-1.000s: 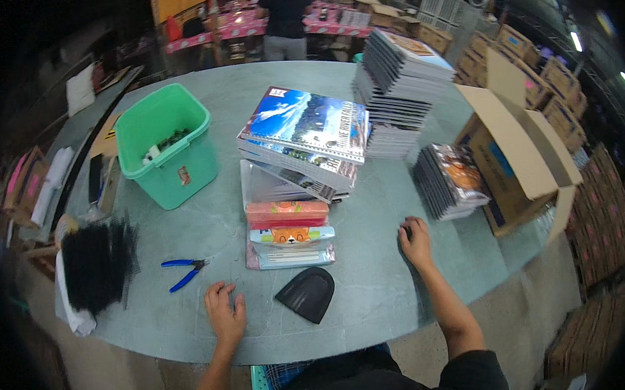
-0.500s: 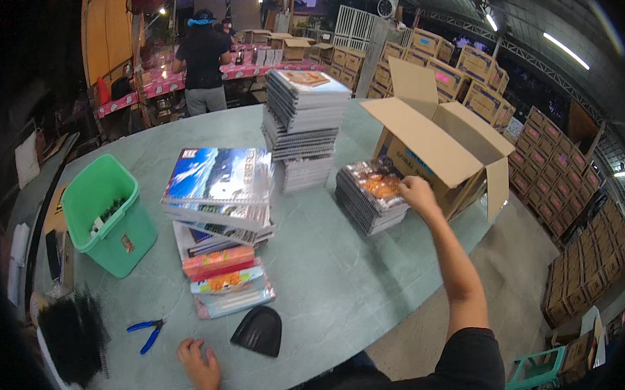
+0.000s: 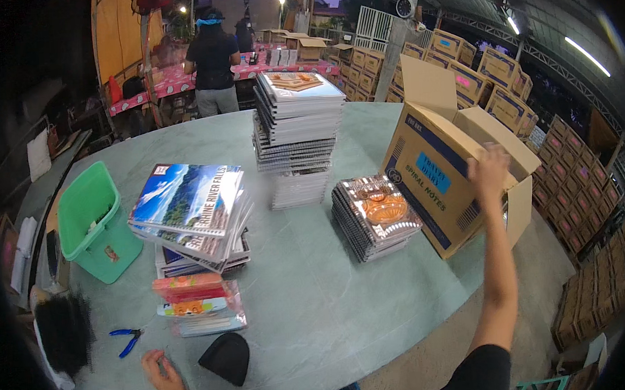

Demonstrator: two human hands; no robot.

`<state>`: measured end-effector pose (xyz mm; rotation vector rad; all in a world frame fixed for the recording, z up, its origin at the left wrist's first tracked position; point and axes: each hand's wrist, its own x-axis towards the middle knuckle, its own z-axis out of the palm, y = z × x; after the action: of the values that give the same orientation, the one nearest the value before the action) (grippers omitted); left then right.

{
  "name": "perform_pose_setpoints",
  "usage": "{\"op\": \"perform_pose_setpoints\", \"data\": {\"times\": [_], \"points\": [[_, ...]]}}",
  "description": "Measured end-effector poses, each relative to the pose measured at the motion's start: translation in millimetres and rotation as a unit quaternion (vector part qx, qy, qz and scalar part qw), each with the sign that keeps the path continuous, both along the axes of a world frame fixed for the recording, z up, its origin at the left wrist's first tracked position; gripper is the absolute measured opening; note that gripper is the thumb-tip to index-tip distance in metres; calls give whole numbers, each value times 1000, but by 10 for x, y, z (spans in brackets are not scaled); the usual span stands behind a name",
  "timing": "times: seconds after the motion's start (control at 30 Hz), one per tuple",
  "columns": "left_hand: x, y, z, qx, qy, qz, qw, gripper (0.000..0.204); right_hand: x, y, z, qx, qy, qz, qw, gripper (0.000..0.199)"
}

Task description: The person removes notebooks from a box, organizes them into stacks, and manually threads a plastic spiral coil through the punched holes of a notebook, using pliers to cut the coil.

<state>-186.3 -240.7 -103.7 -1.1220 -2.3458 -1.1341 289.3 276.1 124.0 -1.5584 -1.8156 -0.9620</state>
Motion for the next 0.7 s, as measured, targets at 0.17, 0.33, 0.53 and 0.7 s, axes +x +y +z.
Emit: {"op": "perform_pose_setpoints", "data": {"times": [0.17, 0.33, 0.53, 0.7], "points": [[780, 861, 941, 43, 27, -240, 969, 17, -452, 421, -1218, -357, 506, 338, 709, 60], [1142, 1123, 819, 6, 10, -292, 956, 15, -231, 1422, -2492, -533, 652, 413, 347, 87], [1371, 1209, 691, -53, -86, -220, 970, 12, -429, 1717, -2701, -569, 612, 423, 350, 84], [1507, 1250, 644, -86, -86, -269, 955, 9, -479, 1749, -2608, -560, 600, 434, 372, 81]]}}
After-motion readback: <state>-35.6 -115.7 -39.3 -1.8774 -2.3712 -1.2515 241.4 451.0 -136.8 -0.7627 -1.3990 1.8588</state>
